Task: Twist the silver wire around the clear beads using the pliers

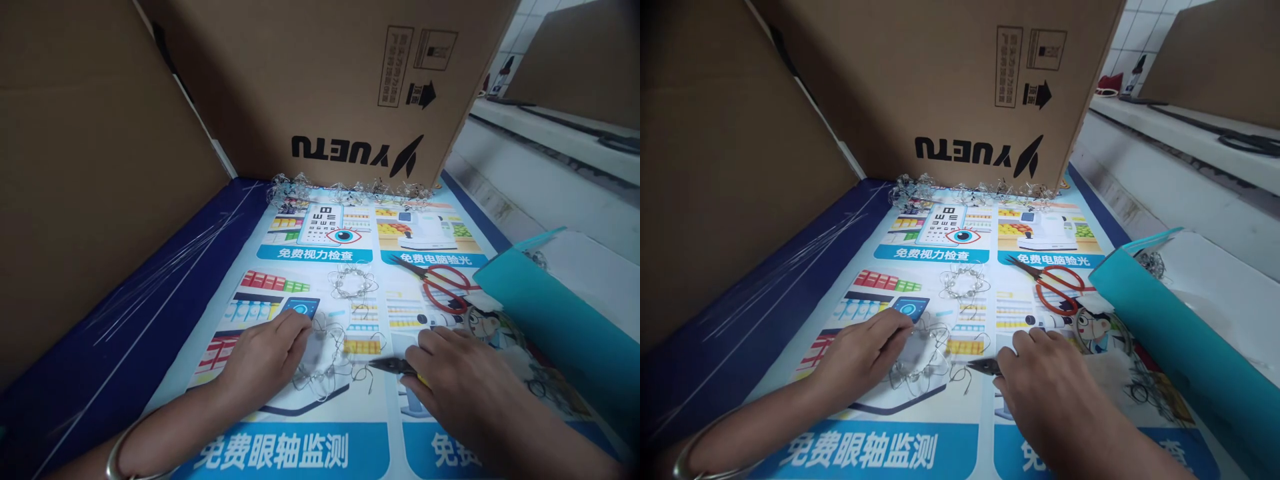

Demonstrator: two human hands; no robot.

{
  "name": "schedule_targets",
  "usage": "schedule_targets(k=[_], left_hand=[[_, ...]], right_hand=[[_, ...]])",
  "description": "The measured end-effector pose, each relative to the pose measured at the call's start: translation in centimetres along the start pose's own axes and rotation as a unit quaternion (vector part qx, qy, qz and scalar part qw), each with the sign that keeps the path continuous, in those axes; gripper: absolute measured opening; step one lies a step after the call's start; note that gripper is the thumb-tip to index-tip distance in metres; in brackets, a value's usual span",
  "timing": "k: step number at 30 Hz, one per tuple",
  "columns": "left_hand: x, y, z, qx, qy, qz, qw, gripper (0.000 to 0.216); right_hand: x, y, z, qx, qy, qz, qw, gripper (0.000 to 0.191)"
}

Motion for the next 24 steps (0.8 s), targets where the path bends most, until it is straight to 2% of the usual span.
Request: schedule_targets(k=[7, 12, 24], left_hand=[[-0.08, -0.64, 0.08, 0.029, -0.006, -0.032, 0.999, 0.015], [0.06, -0.68, 0.14, 0.026, -0.027, -0.036, 0.999, 0.015], [0.00, -0.53, 0.05, 0.007, -0.023, -0.039, 0.999, 0.013]], right_hand=[[0.36, -0.27, -0.15, 0.003, -0.033, -0.001, 0.999, 0.012], [0.25, -0.36, -0.03, -0.002, -0.050, -0.003, 0.999, 0.013], [0.50, 0.07, -0.19, 0.019, -0.075, 0.019, 0.997, 0.019]])
Point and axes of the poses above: each hand's wrist, its own x-axis towards the middle knuckle, its own z-axis out of the palm, y = z × x, the point moved 4 cm from there along x, towards the middle knuckle, and after that the axes turned 13 degrees about z, right-handed, at the moved point
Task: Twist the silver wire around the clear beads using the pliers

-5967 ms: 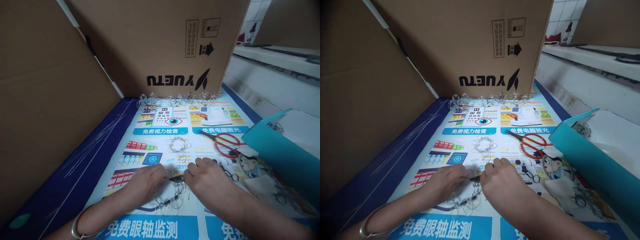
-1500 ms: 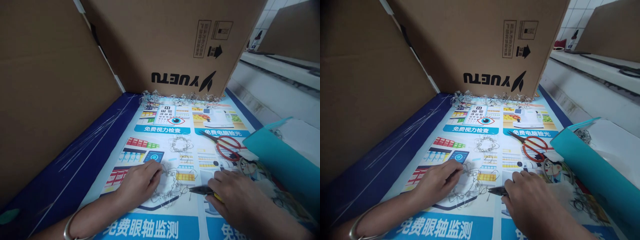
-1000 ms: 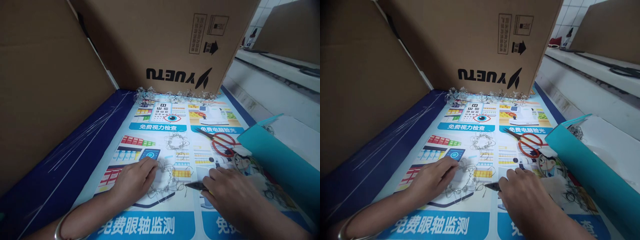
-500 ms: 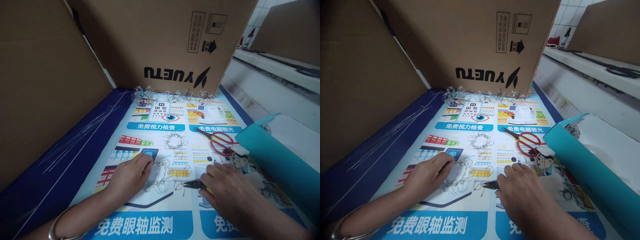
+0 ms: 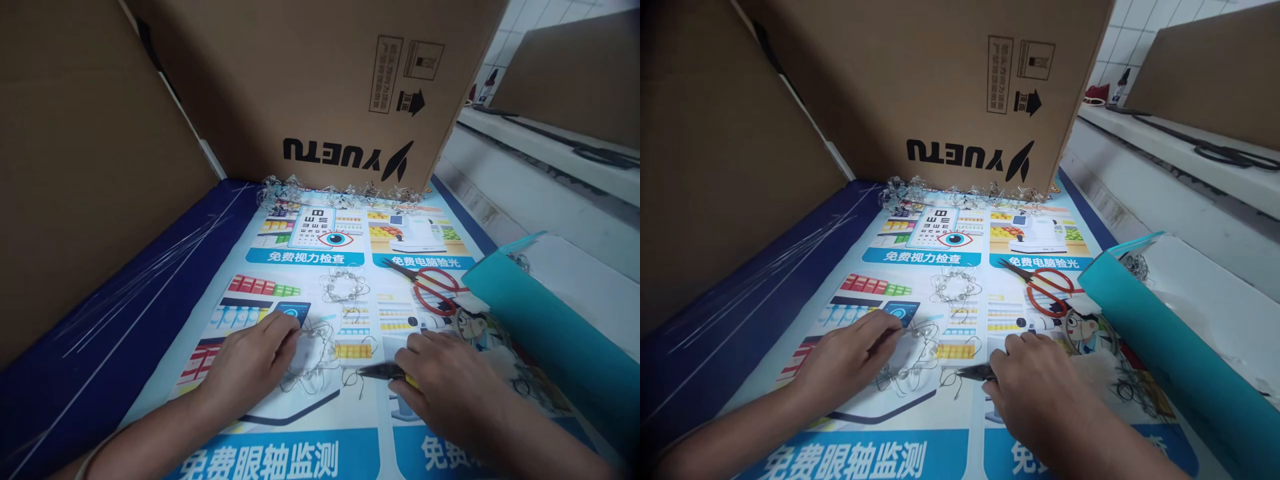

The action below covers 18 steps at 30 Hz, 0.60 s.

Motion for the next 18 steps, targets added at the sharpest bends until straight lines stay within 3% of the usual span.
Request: schedule_targets(k=[9, 18], left_hand=[[0.2, 0.1, -0.2, -0.001, 0.008, 0.002, 1.000, 0.013], [0.2, 0.3, -0.4, -0.006, 0.005, 0.006, 1.000, 0.014]], right_hand=[[0.7, 0.8, -0.3, -0.029, 0.091, 0.030, 0.995, 0.017], [1.1, 0.3, -0.3, -0.043, 0.099, 0.025, 0.994, 0.017]])
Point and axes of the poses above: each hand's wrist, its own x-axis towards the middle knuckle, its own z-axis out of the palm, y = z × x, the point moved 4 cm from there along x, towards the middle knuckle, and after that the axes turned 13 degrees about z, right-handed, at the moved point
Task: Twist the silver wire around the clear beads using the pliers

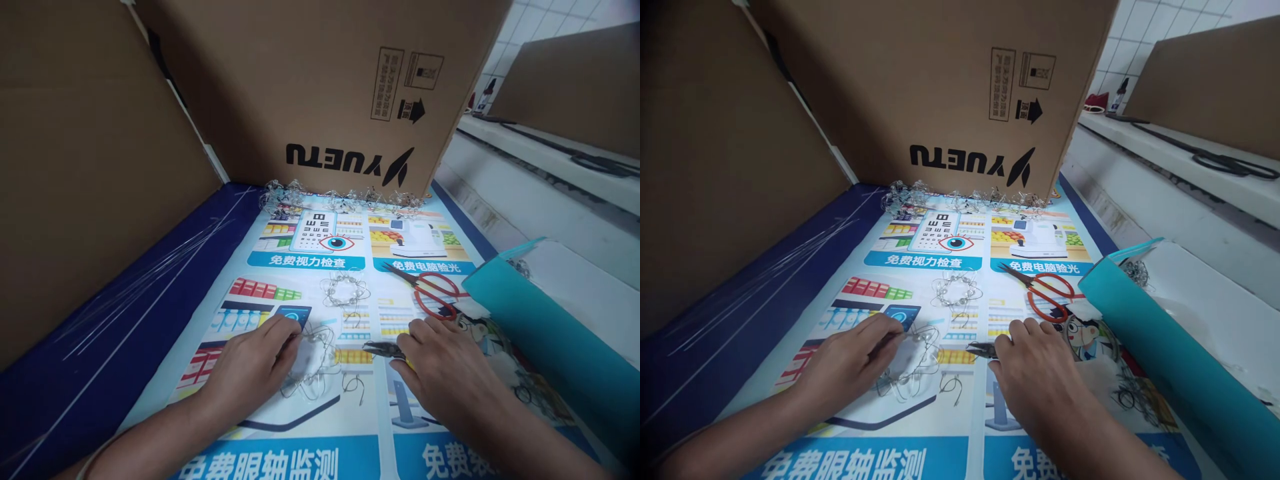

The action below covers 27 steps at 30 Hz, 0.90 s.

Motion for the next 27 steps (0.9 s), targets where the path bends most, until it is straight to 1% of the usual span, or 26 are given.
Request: schedule_targets(k=[6, 11, 17, 22, 27], left_hand=[[0.1, 0.0, 0.1, -0.007, -0.004, 0.003, 1.000, 0.013], [0.1, 0.0, 0.2, -0.008, -0.005, 0.004, 1.000, 0.013], [0.2, 0.0, 0.2, -0.010, 0.001, 0.004, 1.000, 0.014], [0.2, 0.0, 0.1, -0.026, 0.005, 0.001, 1.000, 0.012], [0.1, -0.1, 0.0, -0.039, 0.013, -0.007, 0.999, 0.011]], right_hand=[[0.1, -0.2, 0.6, 0.006, 0.007, -0.008, 1.000, 0.015], [0.1, 0.2, 0.5, 0.018, 0.010, -0.010, 1.000, 0.014], [1.1, 0.8, 0.2, 0.030, 0.050, 0.015, 0.998, 0.020], [2.0, 0.1, 0.9, 0.024, 0.057, 0.001, 0.998, 0.022], [2.2, -0.3, 1.4, 0.003, 0.060, 0.003, 0.998, 0.021]])
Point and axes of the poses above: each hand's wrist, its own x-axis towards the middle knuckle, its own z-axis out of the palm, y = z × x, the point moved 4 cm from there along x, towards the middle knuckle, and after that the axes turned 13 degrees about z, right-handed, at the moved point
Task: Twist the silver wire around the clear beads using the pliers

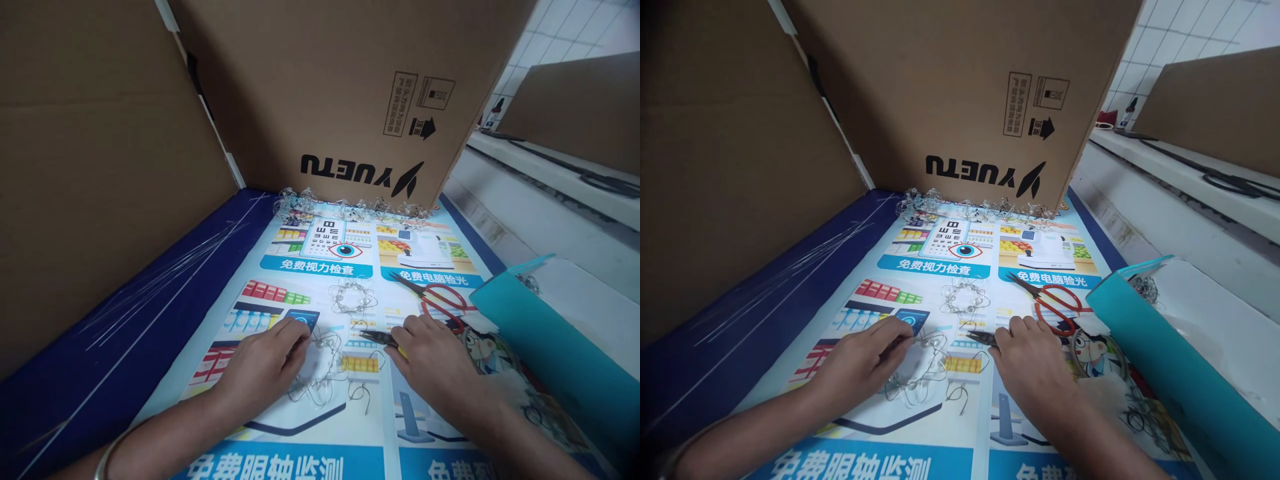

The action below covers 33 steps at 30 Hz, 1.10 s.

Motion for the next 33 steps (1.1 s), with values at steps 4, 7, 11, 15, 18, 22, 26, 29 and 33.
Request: schedule_targets(k=[4, 7, 11, 15, 18, 22, 26, 29, 33], left_hand=[[0.0, -0.1, 0.0, -0.008, 0.012, 0.004, 1.000, 0.011], [0.0, -0.1, 0.1, -0.009, 0.015, 0.007, 1.000, 0.011], [0.0, 0.0, -0.1, -0.012, 0.016, 0.002, 1.000, 0.010], [0.0, 0.1, -0.6, -0.024, 0.054, 0.017, 0.998, 0.010], [-0.2, 0.1, -0.8, -0.038, 0.094, 0.029, 0.994, 0.009], [-0.6, 0.8, -0.9, -0.078, 0.134, 0.082, 0.984, 0.013], [-1.1, 2.7, -1.2, -0.148, 0.095, 0.136, 0.975, 0.036], [-1.3, 4.0, -2.0, -0.217, 0.073, 0.148, 0.962, 0.037], [-1.2, 4.2, -2.1, -0.344, 0.046, 0.076, 0.935, 0.021]], right_hand=[[0.0, 0.0, 0.3, -0.011, -0.005, -0.011, 1.000, 0.019], [-0.1, 0.1, 0.4, -0.009, -0.008, -0.014, 1.000, 0.020], [-0.3, 0.7, 0.3, 0.016, -0.023, -0.006, 1.000, 0.019], [-0.6, 1.4, -0.1, 0.048, -0.025, -0.009, 0.998, 0.017], [-0.9, 1.3, -0.5, 0.095, -0.025, -0.017, 0.995, 0.017], [-1.6, 0.2, -1.0, 0.187, -0.034, -0.043, 0.981, 0.014], [-1.9, -1.4, -1.7, 0.311, -0.058, -0.059, 0.947, 0.009], [-1.8, -2.6, -2.2, 0.395, -0.140, -0.070, 0.905, 0.007], [-1.7, -3.4, -2.4, 0.424, -0.192, -0.056, 0.884, 0.014]])
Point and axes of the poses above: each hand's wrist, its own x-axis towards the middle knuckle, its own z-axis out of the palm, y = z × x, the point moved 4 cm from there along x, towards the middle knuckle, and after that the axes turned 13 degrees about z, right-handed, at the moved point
